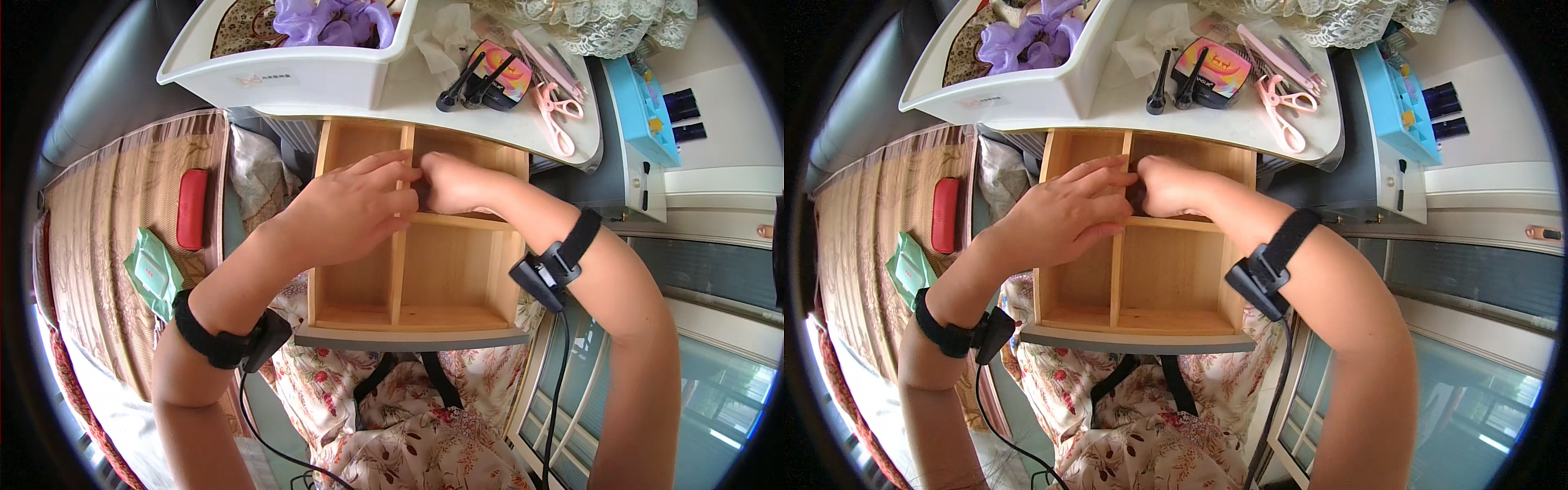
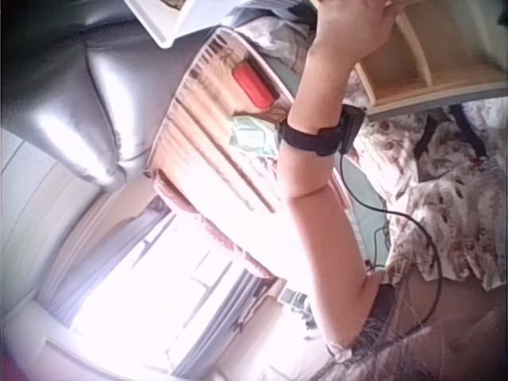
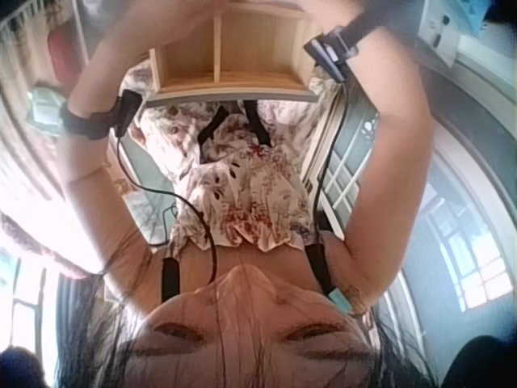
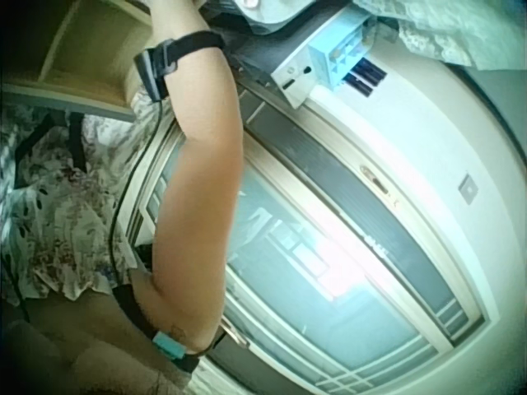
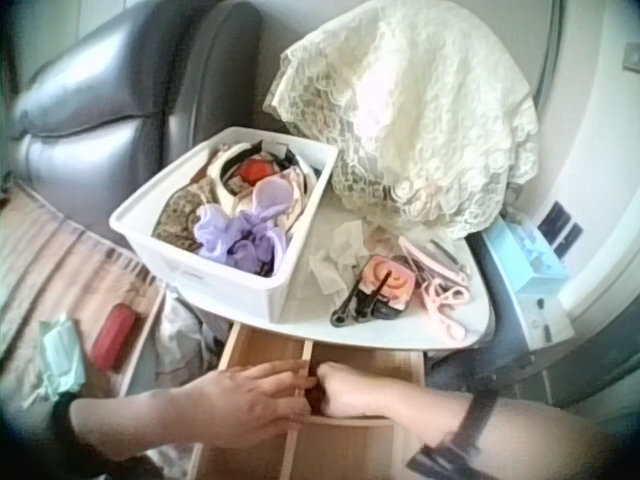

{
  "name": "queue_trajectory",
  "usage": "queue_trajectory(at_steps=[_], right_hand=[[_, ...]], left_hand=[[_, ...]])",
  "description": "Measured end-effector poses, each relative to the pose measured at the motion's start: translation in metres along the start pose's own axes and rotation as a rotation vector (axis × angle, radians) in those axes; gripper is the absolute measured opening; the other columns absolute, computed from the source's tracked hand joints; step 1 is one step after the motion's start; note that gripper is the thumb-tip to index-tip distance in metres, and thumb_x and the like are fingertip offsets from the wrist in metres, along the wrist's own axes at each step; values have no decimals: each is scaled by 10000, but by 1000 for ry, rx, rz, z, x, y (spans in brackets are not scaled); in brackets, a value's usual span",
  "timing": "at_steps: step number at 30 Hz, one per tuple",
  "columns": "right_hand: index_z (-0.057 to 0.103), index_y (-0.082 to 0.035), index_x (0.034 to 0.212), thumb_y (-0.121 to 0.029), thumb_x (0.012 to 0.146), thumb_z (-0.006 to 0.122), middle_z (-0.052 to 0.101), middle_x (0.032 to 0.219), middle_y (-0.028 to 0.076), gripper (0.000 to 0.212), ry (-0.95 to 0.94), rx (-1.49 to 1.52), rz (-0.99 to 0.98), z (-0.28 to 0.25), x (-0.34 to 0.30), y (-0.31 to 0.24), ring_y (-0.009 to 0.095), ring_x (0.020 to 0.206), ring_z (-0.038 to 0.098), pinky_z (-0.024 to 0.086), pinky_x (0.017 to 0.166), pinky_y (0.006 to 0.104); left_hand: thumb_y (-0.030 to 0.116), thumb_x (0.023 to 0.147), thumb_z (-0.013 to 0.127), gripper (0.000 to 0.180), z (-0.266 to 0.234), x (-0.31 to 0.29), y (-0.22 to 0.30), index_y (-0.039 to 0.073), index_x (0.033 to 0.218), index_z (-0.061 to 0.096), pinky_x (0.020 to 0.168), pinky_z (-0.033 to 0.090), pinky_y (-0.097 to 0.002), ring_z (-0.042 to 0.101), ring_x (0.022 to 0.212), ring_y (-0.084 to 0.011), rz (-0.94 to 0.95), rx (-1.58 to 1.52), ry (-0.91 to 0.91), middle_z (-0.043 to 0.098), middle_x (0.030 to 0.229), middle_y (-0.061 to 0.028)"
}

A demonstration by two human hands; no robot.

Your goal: Cleaning and organizing a small wooden drawer with wet wipes and cosmetic items.

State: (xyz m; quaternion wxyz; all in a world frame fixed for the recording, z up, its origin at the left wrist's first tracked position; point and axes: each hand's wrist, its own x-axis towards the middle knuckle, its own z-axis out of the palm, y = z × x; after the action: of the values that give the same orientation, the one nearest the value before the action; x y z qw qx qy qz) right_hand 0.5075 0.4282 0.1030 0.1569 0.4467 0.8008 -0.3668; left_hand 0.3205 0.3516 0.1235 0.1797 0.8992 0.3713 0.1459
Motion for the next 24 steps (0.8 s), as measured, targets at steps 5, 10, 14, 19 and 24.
queue_trajectory(at_steps=[5,10,14,19,24], right_hand=[[621,41,962,-135,834,608,640,830,127,218,-137,336,-19,1,-6,5,189,763,581,462,660,346],[673,-12,973,-43,783,586,666,829,175,212,-137,-45,-211,-3,-7,23,278,761,618,488,690,341],[686,-32,945,10,728,574,666,810,178,248,-192,-132,-176,-17,-28,33,316,763,632,504,658,355],[654,1,874,21,715,583,650,762,162,175,-168,-476,-153,-19,-36,38,312,733,641,513,655,384],[606,-1,787,-93,800,560,611,797,128,104,96,-263,58,-21,-22,7,286,798,621,519,697,379]], left_hand=[[224,858,594,136,0,0,2,127,954,593,932,467,-363,412,1259,-264,17,55,5,511,1240,-52],[223,869,580,151,-3,2,5,118,976,596,922,477,-374,393,1279,-265,2,29,-21,501,1271,-57],[218,874,576,166,-5,0,6,115,1002,599,924,477,-371,390,1283,-263,-15,16,-30,502,1275,-53],[208,875,577,172,-4,0,5,113,1015,602,939,468,-370,387,1285,-266,-14,15,-33,487,1293,-49],[208,876,576,170,-4,-2,3,107,1009,608,948,460,-372,381,1290,-267,-20,18,-48,490,1294,-56]])
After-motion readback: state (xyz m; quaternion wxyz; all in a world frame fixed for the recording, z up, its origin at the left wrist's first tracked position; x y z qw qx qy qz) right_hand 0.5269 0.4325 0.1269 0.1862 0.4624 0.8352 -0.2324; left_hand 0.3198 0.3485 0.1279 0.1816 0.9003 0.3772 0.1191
